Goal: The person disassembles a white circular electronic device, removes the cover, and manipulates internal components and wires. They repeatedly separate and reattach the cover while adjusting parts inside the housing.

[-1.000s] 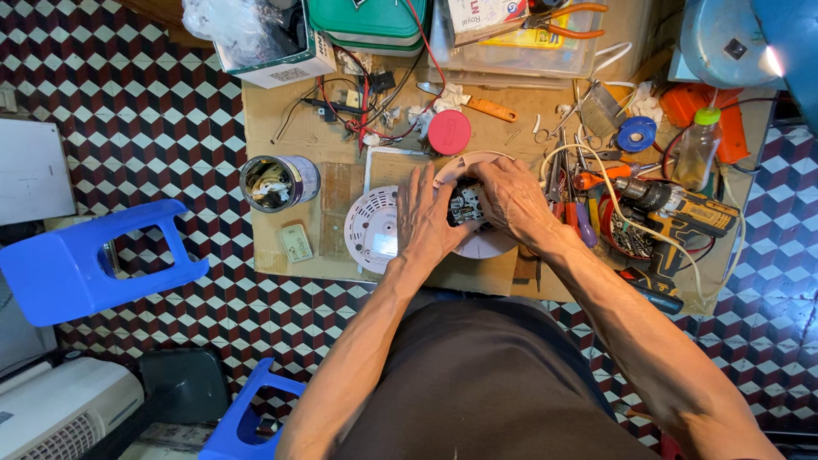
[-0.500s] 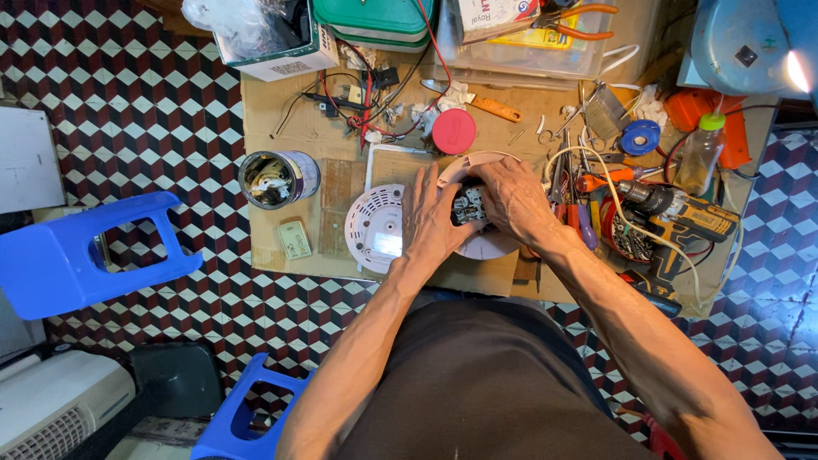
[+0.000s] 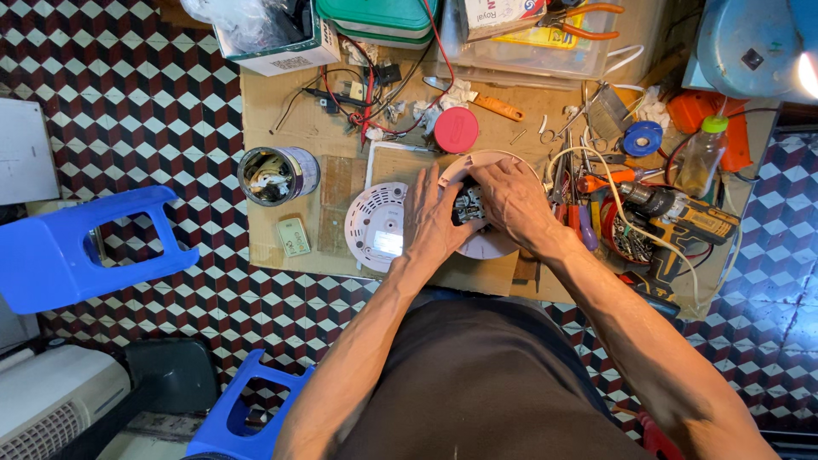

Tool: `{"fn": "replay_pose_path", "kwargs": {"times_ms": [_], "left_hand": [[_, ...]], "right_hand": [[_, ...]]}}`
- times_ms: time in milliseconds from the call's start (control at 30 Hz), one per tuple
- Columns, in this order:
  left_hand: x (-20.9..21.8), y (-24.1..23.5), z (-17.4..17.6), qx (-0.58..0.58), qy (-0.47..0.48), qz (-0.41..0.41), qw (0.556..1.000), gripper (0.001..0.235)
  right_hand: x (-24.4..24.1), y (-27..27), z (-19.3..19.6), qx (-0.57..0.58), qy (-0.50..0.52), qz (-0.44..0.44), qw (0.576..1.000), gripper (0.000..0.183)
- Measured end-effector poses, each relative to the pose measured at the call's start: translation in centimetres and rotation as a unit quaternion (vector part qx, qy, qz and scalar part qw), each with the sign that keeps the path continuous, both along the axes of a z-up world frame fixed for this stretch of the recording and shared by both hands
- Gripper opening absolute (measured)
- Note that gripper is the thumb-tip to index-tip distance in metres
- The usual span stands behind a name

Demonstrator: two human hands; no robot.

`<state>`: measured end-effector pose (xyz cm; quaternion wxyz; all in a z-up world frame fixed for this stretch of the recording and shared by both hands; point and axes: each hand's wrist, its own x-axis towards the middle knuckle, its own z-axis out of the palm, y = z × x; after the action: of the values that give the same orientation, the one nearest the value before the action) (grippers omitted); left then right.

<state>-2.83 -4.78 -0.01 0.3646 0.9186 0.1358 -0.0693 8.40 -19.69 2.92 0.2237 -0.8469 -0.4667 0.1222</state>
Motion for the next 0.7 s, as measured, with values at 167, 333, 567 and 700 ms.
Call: {"fn": "replay_pose_path", "kwargs": {"times_ms": [167,333,567,700], "left_hand": [[-0.8,0.5,1.5,-0.012,-0.055,0.017,0.998,0.077],[-6.5,4.9,1.0,-0.023,-0.088,0.248,0.965,0.051],[-12.2,10.1,-6.2,-0.212,0.104,0.39,0.89,0.052],[-14.2,10.6,-6.9,-0.284,0.071,0.437,0.851,0.049]], "right_hand": [[-0.4,-0.6,2.2,0.025,-0.005,-0.015,1.0,0.049],[-1.3,-4.1,5.1,0.094,0.054,-0.213,0.971,0.029],[-5.3,-9.4,6.1,0.142,0.204,-0.423,0.871,0.029],[-7.9,-11.0,6.0,0.103,0.306,-0.44,0.838,0.03]]}}
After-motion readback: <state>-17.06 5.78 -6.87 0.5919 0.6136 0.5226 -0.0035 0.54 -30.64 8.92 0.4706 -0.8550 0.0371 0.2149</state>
